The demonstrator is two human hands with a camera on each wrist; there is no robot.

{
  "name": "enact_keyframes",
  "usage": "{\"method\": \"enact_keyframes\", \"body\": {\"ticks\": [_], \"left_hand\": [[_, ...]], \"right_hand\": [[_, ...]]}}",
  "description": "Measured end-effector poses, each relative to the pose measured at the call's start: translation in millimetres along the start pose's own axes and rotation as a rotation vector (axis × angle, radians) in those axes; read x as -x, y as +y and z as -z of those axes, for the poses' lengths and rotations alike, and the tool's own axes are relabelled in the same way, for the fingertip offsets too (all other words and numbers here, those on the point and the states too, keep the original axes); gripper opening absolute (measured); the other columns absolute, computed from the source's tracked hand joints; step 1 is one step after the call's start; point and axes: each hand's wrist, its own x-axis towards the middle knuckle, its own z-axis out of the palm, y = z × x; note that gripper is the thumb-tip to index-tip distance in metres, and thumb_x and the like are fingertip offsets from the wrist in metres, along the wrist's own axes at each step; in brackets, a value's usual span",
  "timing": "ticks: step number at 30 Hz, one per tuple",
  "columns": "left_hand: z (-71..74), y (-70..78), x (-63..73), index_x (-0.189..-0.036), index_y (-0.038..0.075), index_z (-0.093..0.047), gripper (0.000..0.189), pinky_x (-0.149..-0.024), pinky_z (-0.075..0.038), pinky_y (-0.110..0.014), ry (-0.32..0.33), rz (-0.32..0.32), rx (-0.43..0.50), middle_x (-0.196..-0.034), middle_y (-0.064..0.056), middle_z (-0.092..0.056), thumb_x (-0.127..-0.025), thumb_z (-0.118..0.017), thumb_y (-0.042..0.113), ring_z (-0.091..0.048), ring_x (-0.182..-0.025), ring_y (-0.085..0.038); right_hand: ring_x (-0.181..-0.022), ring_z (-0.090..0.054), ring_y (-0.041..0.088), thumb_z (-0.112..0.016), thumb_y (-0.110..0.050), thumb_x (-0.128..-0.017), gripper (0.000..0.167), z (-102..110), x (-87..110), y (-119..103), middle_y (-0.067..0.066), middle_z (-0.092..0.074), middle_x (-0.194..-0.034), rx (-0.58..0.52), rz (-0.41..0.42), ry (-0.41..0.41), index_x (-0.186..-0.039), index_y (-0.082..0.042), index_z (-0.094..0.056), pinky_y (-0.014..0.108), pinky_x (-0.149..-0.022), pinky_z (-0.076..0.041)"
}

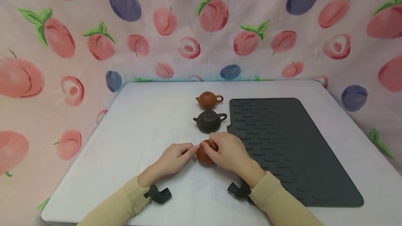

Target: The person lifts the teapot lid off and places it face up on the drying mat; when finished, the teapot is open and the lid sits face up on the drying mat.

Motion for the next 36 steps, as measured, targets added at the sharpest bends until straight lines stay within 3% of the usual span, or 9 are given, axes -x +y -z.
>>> {"method": "enact_keyframes", "body": {"ticks": [3,6,8,15,19,22,26,30,36], "left_hand": [[-1.2,0.7,2.0,-0.071,0.025,-0.050,0.049,-0.056,-0.034,-0.028,-0.008,0.004,0.002,-0.060,0.010,-0.038,-0.107,-0.042,0.057,-0.045,-0.061,-0.007],[-2.6,1.2,2.8,-0.071,0.026,-0.051,0.048,-0.056,-0.034,-0.028,-0.006,0.001,0.000,-0.060,0.010,-0.039,-0.107,-0.042,0.056,-0.045,-0.061,-0.008],[-3.5,1.8,3.0,-0.071,0.027,-0.052,0.048,-0.057,-0.035,-0.028,-0.008,-0.004,-0.002,-0.061,0.011,-0.041,-0.107,-0.042,0.056,-0.047,-0.063,-0.008],[-4.4,3.7,2.0,-0.071,0.027,-0.052,0.048,-0.058,-0.037,-0.028,-0.001,-0.022,-0.015,-0.061,0.011,-0.043,-0.107,-0.040,0.058,-0.050,-0.065,-0.009],[-3.5,4.4,1.8,-0.071,0.027,-0.052,0.048,-0.059,-0.037,-0.028,-0.002,-0.019,-0.011,-0.062,0.011,-0.043,-0.107,-0.040,0.057,-0.049,-0.065,-0.009],[-2.3,4.6,1.6,-0.071,0.027,-0.052,0.048,-0.059,-0.036,-0.028,0.002,-0.017,-0.014,-0.062,0.011,-0.042,-0.107,-0.040,0.056,-0.048,-0.064,-0.009],[-0.3,5.1,1.9,-0.071,0.026,-0.051,0.048,-0.059,-0.036,-0.028,0.011,-0.016,-0.027,-0.062,0.011,-0.041,-0.108,-0.040,0.055,-0.048,-0.065,-0.009],[0.9,5.6,1.6,-0.071,0.026,-0.051,0.048,-0.059,-0.036,-0.028,0.011,-0.010,-0.030,-0.062,0.010,-0.041,-0.108,-0.039,0.055,-0.047,-0.064,-0.009],[-0.4,4.1,1.4,-0.072,0.026,-0.052,0.049,-0.059,-0.037,-0.029,0.006,0.004,-0.032,-0.063,0.010,-0.044,-0.108,-0.037,0.057,-0.049,-0.064,-0.010]], "right_hand": [[-0.062,-0.044,0.009,-0.068,-0.034,-0.098,0.035,1.4,2.5,0.0,-0.011,-0.046,-0.068,-0.012,-0.011,0.034,-0.069,-0.028,-0.050,0.029,-0.055,-0.040],[-0.074,-0.054,0.011,-0.064,-0.035,-0.102,0.026,8.4,5.5,2.2,-0.007,-0.057,-0.085,-0.169,-0.091,0.048,-0.078,-0.025,-0.059,0.032,-0.063,-0.048],[-0.080,-0.062,0.014,-0.059,-0.035,-0.105,0.025,16.1,7.7,5.2,-0.003,-0.065,-0.095,-0.396,-0.184,0.023,-0.086,-0.020,-0.063,0.034,-0.069,-0.053],[-0.084,-0.067,0.018,-0.041,-0.028,-0.112,0.034,38.3,16.8,23.7,0.010,-0.073,-0.110,-1.571,-0.457,-0.132,-0.109,-0.011,-0.070,0.029,-0.074,-0.055],[-0.078,-0.055,0.016,-0.042,-0.032,-0.112,0.041,48.4,21.5,33.9,0.008,-0.070,-0.111,-1.843,-0.587,-0.126,-0.106,-0.010,-0.076,0.027,-0.069,-0.046],[-0.068,-0.044,0.015,-0.053,-0.033,-0.109,0.034,56.5,23.8,41.7,0.003,-0.066,-0.102,-1.737,-0.708,-0.034,-0.097,-0.011,-0.075,0.029,-0.063,-0.038],[-0.064,-0.047,0.009,-0.074,-0.032,-0.097,0.034,67.1,29.5,56.1,-0.001,-0.056,-0.097,-1.227,-0.797,0.083,-0.116,-0.009,-0.057,0.024,-0.057,-0.043],[-0.064,-0.058,0.010,-0.081,-0.032,-0.091,0.061,78.5,41.9,80.7,0.005,-0.057,-0.108,-0.731,-0.758,0.133,-0.130,-0.006,-0.041,0.028,-0.057,-0.051],[-0.074,-0.056,0.014,-0.078,-0.023,-0.091,0.060,99.6,61.9,121.3,0.021,-0.056,-0.112,-0.346,-0.689,0.156,-0.128,0.008,-0.043,0.031,-0.057,-0.051]]}}
